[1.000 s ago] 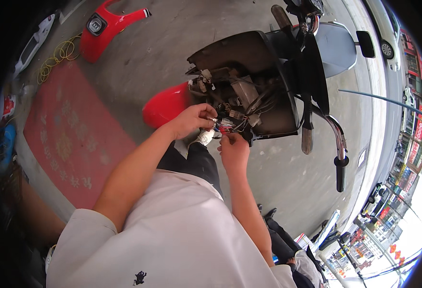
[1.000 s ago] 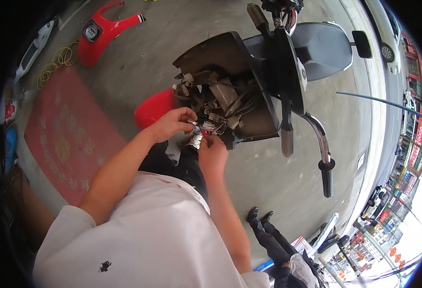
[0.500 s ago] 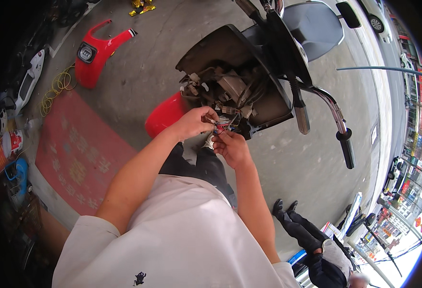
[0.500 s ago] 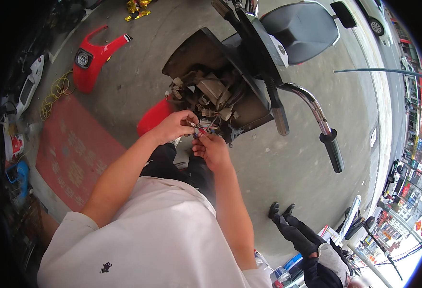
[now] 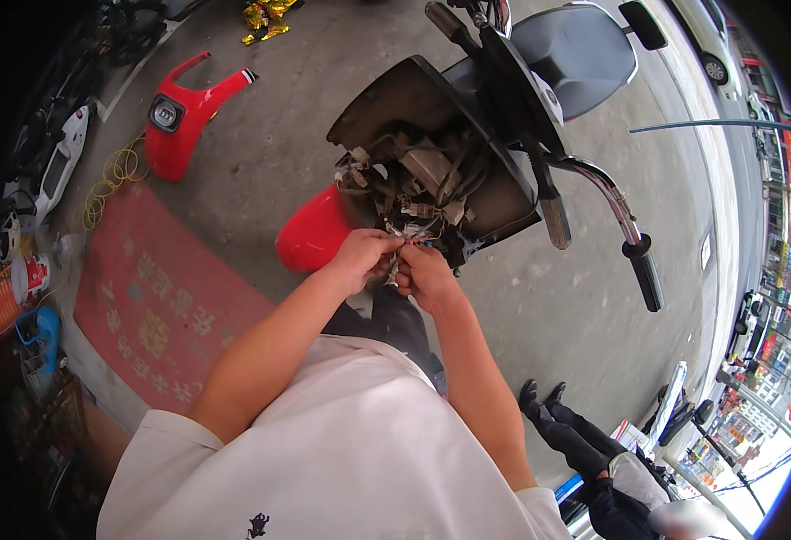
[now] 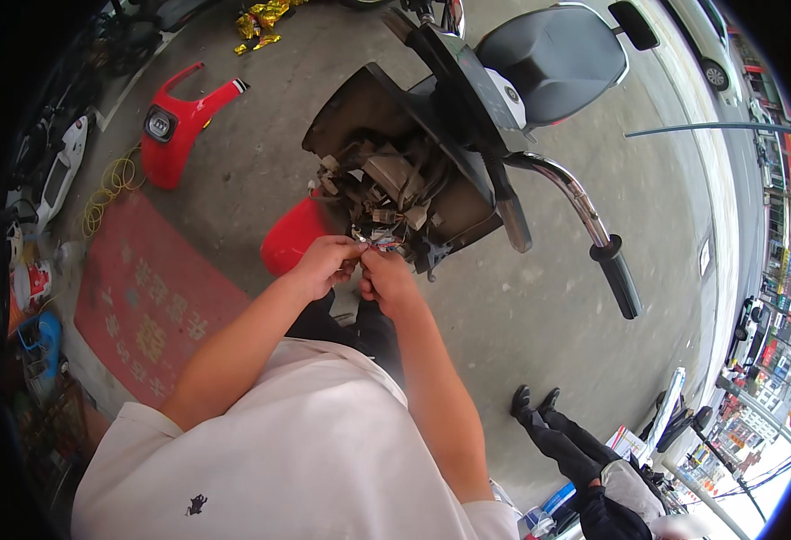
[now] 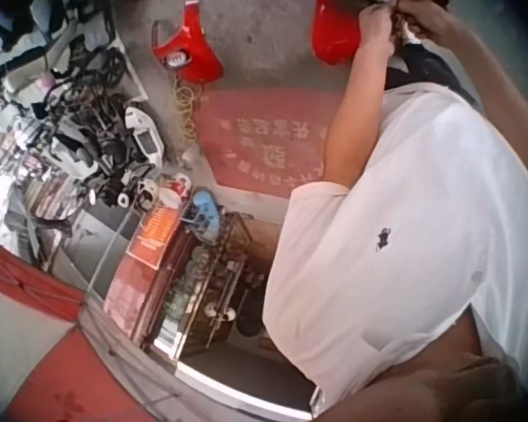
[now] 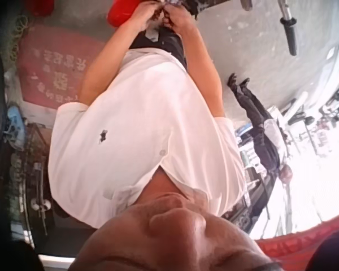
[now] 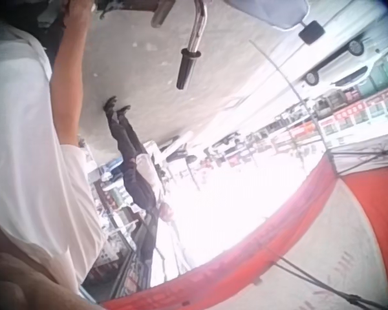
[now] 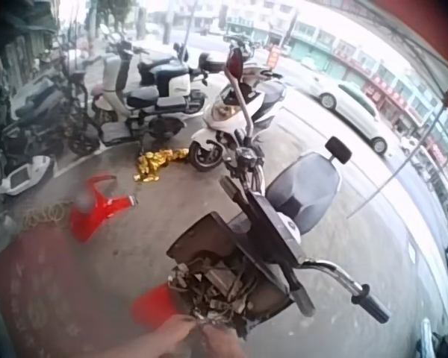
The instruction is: The person repairs an electric scooter by connecting wires under the handlebar area, testing the dashboard, and using a cordless drill to fasten components. The person also removes and reattaches the right handlebar grip and brake assembly.
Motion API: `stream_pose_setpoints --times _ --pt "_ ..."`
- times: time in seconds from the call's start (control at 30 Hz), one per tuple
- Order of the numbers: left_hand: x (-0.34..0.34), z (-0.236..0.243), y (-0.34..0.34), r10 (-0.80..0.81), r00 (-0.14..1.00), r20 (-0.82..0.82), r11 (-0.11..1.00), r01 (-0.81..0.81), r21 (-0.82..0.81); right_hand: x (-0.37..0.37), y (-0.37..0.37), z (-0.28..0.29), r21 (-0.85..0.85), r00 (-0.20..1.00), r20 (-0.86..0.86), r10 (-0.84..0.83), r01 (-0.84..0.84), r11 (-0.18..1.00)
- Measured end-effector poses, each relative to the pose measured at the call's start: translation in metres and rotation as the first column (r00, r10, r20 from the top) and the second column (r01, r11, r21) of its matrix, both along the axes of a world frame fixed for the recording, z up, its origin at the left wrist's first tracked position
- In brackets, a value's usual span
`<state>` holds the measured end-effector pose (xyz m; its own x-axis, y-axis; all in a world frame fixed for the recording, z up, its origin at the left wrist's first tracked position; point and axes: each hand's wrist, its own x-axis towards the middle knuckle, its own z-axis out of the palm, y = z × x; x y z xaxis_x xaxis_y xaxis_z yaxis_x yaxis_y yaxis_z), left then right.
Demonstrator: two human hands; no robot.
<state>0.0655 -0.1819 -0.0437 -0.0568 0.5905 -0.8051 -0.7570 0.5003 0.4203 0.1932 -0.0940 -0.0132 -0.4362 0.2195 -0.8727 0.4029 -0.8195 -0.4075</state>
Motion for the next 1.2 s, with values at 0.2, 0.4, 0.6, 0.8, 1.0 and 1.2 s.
stream_pose_setpoints --times 0.2,0.4,0.6,0.8,1.0,1.2 --pt "0.011 -0.004 0.009 0.165 0.981 0.103 0.986 -0.162 -0.044 -0.001 -0.009 -0.002 0.191 1.000 -0.022 -0.010 0.014 0.981" --pt "0.017 -0.005 0.016 0.227 0.969 0.095 0.969 -0.214 -0.125 0.001 -0.007 -0.007 0.161 0.990 -0.107 -0.093 0.110 0.981" --pt "0.022 -0.004 0.021 0.215 0.975 0.048 0.963 -0.204 -0.176 0.008 -0.002 -0.010 0.138 0.985 -0.127 -0.117 0.134 0.981" --pt "0.011 -0.013 0.023 -0.058 0.996 0.068 0.997 0.061 -0.042 0.025 -0.006 -0.017 0.225 0.992 -0.075 -0.106 0.120 0.967" --pt "0.001 0.005 0.023 -0.248 0.965 0.087 0.968 0.249 -0.002 0.138 -0.065 -0.052 0.338 0.891 0.187 -0.414 0.338 0.878" --pt "-0.013 0.019 0.034 -0.442 0.896 -0.052 0.896 0.438 -0.067 0.289 -0.272 -0.161 0.423 0.406 0.573 -0.711 0.597 0.682"
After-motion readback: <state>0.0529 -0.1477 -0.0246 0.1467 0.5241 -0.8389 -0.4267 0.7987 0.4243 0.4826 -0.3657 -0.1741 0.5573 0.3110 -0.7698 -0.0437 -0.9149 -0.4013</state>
